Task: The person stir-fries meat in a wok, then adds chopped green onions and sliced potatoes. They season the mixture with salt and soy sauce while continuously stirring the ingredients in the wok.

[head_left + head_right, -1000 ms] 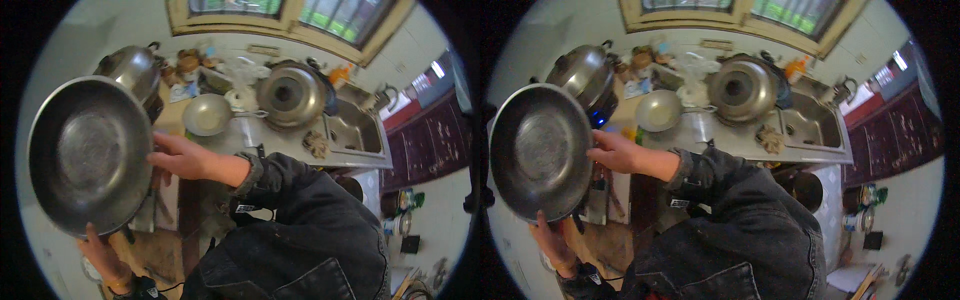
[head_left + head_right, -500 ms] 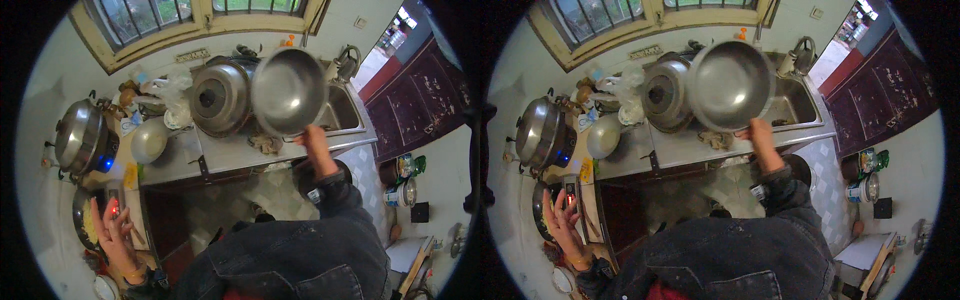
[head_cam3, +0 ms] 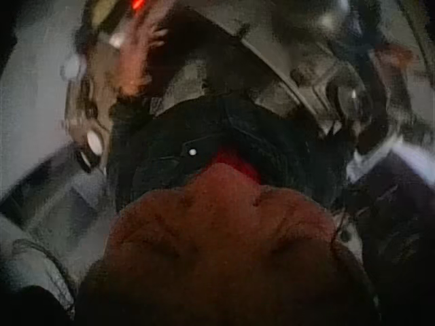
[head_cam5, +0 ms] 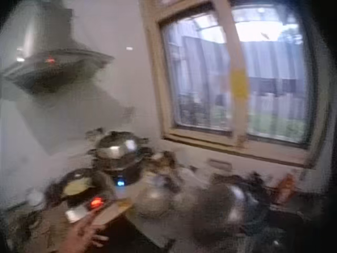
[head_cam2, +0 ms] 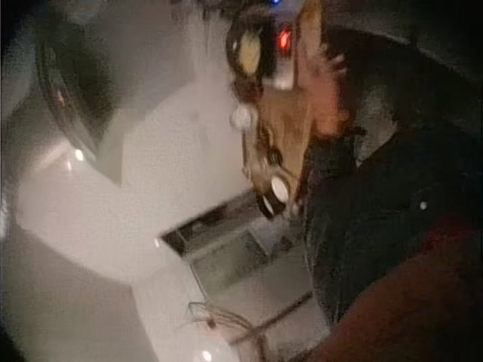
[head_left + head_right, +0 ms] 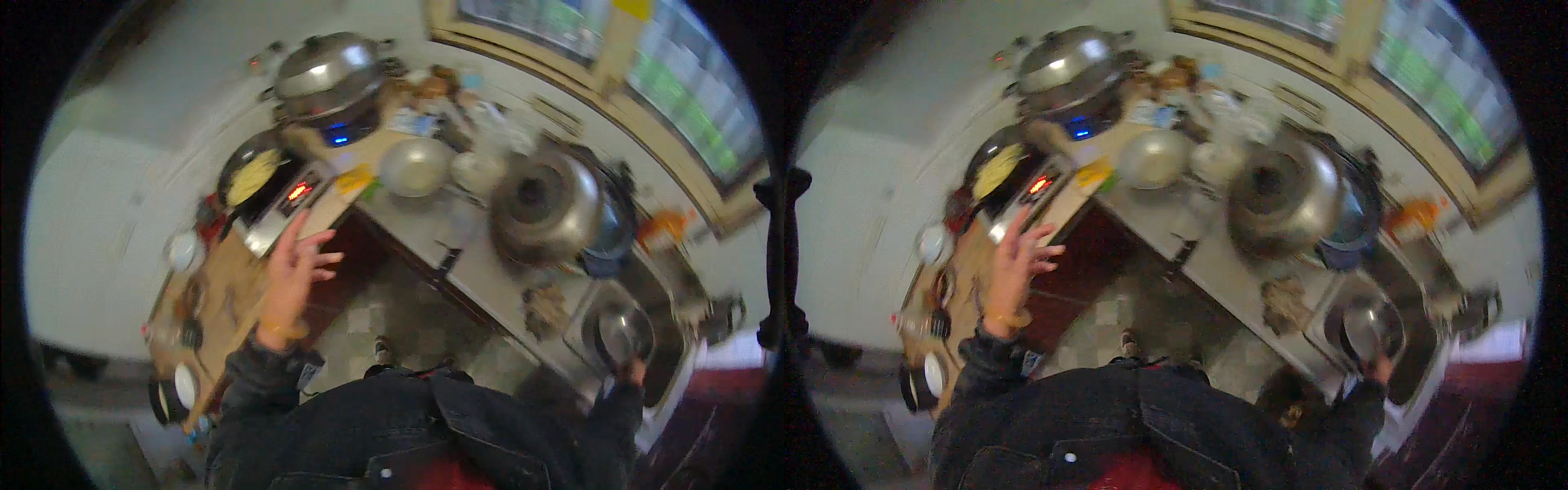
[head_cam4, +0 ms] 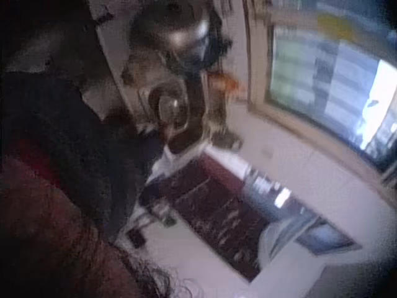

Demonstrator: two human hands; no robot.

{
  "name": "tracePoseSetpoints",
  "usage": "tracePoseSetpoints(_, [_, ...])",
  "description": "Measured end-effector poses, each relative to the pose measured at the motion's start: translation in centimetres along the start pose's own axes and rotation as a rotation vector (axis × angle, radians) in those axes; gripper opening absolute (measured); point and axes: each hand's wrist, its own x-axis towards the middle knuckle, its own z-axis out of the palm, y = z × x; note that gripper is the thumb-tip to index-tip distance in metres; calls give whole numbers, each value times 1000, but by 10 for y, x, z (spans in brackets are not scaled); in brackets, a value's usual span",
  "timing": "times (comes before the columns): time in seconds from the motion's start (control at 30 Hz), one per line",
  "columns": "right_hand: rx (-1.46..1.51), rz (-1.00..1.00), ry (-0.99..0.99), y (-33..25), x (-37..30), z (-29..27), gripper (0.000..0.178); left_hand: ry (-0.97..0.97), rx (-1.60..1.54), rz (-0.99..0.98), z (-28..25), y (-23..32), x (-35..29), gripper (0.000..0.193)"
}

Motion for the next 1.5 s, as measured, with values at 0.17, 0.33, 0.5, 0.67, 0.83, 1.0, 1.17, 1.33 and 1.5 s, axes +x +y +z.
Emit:
tracePoseSetpoints(0.17, [-404,-78,-34,5,0,4,40,141,-79,-26,-35,-39,-9,52])
tracePoseSetpoints(0.33, [-77,408,65,-47,32,-57,37,411,-131,-41,-88,-77,-27,46])
tracePoseSetpoints(0.5, [1025,431,469,-216,126,-142,41,540,-272,-84,-157,-117,-31,43])
tracePoseSetpoints(0.67, [1131,-210,49,-519,180,-187,31,644,-436,-170,-226,-159,-15,41])
tracePoseSetpoints(0.83, [835,-722,-112,-841,163,-191,27,576,-463,-182,-307,-192,3,41])
tracePoseSetpoints(1.0, [620,-958,-128,-1071,169,-170,24,354,-525,-267,-380,-206,35,43])
tracePoseSetpoints(1.17, [124,-951,-168,-1181,199,-118,33,128,-500,-354,-413,-201,72,49])
tracePoseSetpoints(1.33, [-155,-973,-173,-1232,219,-74,28,-23,-495,-369,-417,-197,89,52])
tracePoseSetpoints(1.5, [-315,-1075,-358,-1269,223,-93,24,-82,-459,-431,-407,-196,105,53])
